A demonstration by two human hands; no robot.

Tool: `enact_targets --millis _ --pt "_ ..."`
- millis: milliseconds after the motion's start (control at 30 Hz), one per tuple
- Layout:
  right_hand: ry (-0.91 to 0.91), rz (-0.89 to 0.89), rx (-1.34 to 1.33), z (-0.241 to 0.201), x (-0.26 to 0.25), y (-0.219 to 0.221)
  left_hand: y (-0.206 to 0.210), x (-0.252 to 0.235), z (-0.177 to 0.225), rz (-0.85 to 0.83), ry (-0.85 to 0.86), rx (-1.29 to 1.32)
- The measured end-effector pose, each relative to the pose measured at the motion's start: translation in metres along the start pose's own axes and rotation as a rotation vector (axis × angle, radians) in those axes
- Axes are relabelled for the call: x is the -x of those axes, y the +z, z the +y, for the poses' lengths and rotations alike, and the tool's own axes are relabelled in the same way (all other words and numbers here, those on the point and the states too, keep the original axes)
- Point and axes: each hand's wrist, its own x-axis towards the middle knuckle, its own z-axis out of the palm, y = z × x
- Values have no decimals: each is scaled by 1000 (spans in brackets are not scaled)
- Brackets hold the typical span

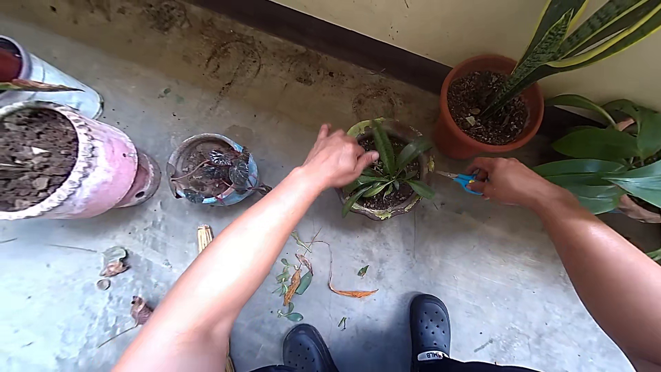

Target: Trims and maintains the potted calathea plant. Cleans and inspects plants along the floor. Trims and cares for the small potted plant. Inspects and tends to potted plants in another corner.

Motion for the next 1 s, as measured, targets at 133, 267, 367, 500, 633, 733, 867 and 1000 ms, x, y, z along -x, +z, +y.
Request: enact_targets --millis 133,267,367,500,633,733,867,1000 --pt "-37 -89 124 -3 -3 9 -7 -33 6 10 -87 -114" --pt "3 -157 163 2 3 23 12 -53 14 -116 6 -234" --pt "15 -181 167 15 5 30 27 -61 10 -120 53 -236" --pt "47 -195 153 24 6 32 38 -58 3 -24 68 -150" --pt "36 -194 142 27 5 31 44 -55 -4 -41 120 -135" --pt "15 -191 126 26 5 30 47 -55 -3 -30 124 -143" --pt "10 -189 111 23 7 28 43 -53 -1 -5 150 -164" --pt "22 -213 96 27 9 27 10 -38 -5 -64 137 -137"
